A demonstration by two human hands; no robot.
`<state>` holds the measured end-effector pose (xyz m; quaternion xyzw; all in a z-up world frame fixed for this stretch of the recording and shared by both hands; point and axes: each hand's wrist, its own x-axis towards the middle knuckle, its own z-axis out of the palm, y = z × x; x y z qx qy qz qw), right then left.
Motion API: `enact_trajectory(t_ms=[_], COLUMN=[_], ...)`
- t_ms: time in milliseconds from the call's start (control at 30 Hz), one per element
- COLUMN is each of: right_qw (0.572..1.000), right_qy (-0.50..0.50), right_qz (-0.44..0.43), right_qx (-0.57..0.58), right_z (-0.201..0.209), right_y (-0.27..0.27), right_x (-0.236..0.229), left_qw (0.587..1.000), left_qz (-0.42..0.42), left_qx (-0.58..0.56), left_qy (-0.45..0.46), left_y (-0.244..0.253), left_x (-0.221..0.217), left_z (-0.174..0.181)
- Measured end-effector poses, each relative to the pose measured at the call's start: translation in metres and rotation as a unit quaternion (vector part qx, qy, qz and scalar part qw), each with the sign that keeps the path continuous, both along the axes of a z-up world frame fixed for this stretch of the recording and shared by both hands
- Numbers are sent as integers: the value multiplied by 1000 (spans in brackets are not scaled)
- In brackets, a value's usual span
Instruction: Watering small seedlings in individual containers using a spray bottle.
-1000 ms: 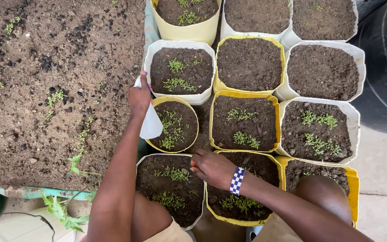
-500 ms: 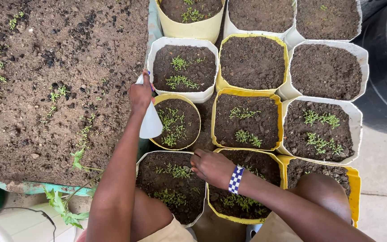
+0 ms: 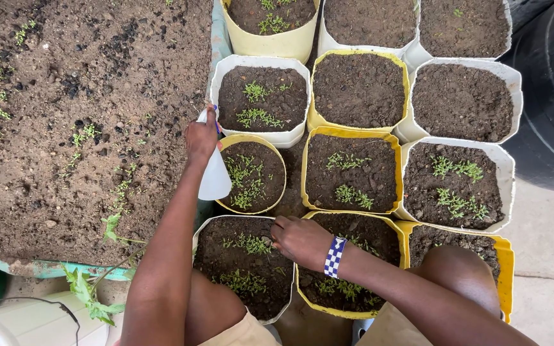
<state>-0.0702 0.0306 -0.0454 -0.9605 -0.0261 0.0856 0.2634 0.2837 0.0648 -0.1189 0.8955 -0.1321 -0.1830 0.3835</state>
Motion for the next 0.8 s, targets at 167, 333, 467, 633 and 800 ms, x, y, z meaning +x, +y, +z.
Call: enact_trajectory(t_ms=[167,333,467,633,800], right_qw=[999,999,1000,999,999], right_qy=[-35,-25,-14,-34,-15], right_qz=[9,15,5,16,14], right_qx=[-13,-25,-16,-37,-31], right_z=[-1,-3,-4,-3,-7], right_y=[3,0,-1,1,-2], right_x=[-3,-3,-3,-3,-3], left_qw=[1000,1000,999,999,999], left_qz=[13,15,-1,-13,13], left_qx=[-19,-20,-31,-27,6], left_qy=[17,15,7,16,29], left_y=[6,5,5,1,-7], left_x=[-4,-1,-5,1,1], left_z=[6,10,12,-8,-10])
